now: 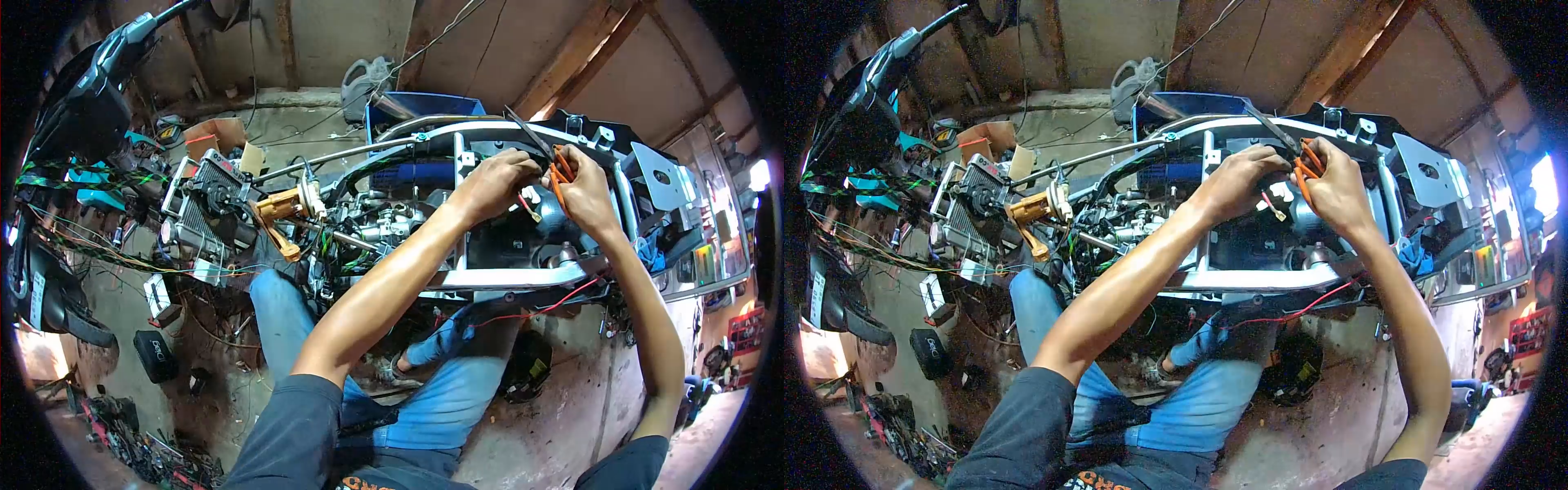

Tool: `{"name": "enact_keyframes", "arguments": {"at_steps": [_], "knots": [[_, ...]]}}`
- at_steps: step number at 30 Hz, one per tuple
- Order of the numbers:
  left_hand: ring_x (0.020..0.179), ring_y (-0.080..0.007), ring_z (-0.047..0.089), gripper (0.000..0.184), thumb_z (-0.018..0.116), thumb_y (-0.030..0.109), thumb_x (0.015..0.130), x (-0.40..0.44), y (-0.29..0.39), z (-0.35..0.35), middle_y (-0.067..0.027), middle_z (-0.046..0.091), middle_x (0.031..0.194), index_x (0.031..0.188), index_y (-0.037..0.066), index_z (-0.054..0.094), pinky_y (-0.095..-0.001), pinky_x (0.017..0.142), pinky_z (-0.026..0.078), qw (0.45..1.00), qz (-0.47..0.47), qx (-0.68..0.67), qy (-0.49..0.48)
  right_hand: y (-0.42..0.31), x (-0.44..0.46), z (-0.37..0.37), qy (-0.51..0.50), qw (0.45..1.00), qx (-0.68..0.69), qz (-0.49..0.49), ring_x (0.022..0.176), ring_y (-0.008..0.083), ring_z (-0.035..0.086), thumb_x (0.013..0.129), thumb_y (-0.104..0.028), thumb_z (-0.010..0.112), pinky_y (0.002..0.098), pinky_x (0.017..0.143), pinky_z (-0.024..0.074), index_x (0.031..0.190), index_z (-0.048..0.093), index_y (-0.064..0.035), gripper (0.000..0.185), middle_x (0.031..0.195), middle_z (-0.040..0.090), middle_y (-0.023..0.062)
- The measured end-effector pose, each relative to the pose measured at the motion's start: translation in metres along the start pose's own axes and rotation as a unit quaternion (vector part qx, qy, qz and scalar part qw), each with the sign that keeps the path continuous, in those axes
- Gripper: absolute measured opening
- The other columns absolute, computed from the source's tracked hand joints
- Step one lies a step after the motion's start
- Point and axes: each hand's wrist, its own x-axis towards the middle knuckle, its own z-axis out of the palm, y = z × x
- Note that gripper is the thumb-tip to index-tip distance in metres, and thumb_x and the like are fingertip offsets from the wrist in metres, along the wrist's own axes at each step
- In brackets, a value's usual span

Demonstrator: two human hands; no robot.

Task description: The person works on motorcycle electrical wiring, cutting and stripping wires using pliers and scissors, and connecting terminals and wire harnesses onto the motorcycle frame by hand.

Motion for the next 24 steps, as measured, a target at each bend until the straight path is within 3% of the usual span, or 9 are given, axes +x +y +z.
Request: {"name": "enact_keyframes", "arguments": {"at_steps": [5,9,13,20,21,24], "knots": [[0.104,-0.038,0.066,0.022,0.073,0.003,0.087,0.001,-0.003,-0.001,-0.0163,0.069,0.107,0.109,0.002,0.071,-0.0432,0.089,0.054,1.0,0.003,0.002,0.007,-0.003,0.0,-0.006,-0.024,1.0,0.016,0.001,0.092,0.0183,0.069,0.088,-0.005,0.074,0.0352,0.083,0.0532,0.113,0.062,0.007,0.03,0.1,0.073,0.0203],[0.101,-0.0382,0.066,0.017,0.073,0.007,0.089,0.003,-0.001,-0.003,-0.0167,0.068,0.103,0.105,0.0,0.069,-0.0443,0.087,0.053,1.0,0.017,-0.004,0.004,-0.012,-0.003,-0.012,-0.022,0.999,-0.039,0.03,0.092,0.0173,0.067,0.087,-0.004,0.075,0.0355,0.085,0.0527,0.114,0.063,0.007,0.032,0.099,0.072,0.0171],[0.098,-0.0382,0.066,0.017,0.073,0.008,0.09,0.002,-0.007,0.001,-0.0169,0.067,0.101,0.105,0.0,0.069,-0.0437,0.084,0.053,1.0,0.009,-0.007,0.003,-0.013,-0.006,-0.019,-0.035,0.999,0.006,0.039,0.09,0.0175,0.063,0.085,-0.004,0.08,0.032,0.087,0.0503,0.111,0.063,0.0073,0.033,0.097,0.069,0.0119],[0.096,-0.0397,0.065,0.019,0.074,0.005,0.09,0.003,-0.007,-0.001,-0.0175,0.066,0.1,0.105,-0.001,0.066,-0.0455,0.082,0.052,1.0,0.017,-0.02,-0.009,0.004,0.001,-0.019,-0.05,0.995,0.064,0.064,0.084,0.0164,0.062,0.084,-0.005,0.079,0.0322,0.083,0.0509,0.108,0.065,0.0062,0.03,0.091,0.067,0.0093],[0.096,-0.0397,0.065,0.02,0.074,0.005,0.089,0.004,-0.008,0.001,-0.0178,0.066,0.1,0.106,0.0,0.066,-0.0457,0.082,0.053,1.0,-0.005,-0.014,-0.025,0.004,0.002,-0.02,-0.045,0.998,0.001,0.052,0.084,0.0157,0.061,0.085,-0.007,0.08,0.0319,0.082,0.0511,0.107,0.065,0.006,0.03,0.091,0.067,0.0091],[0.095,-0.0394,0.066,0.019,0.074,0.006,0.09,0.002,-0.009,0.002,-0.0178,0.066,0.1,0.106,0.0,0.066,-0.046,0.082,0.053,1.0,-0.004,-0.019,-0.017,0.006,0.003,-0.022,-0.046,0.997,0.008,0.065,0.083,0.0175,0.062,0.085,-0.008,0.08,0.0336,0.083,0.0514,0.107,0.065,0.0063,0.031,0.091,0.067,0.0099]]}}
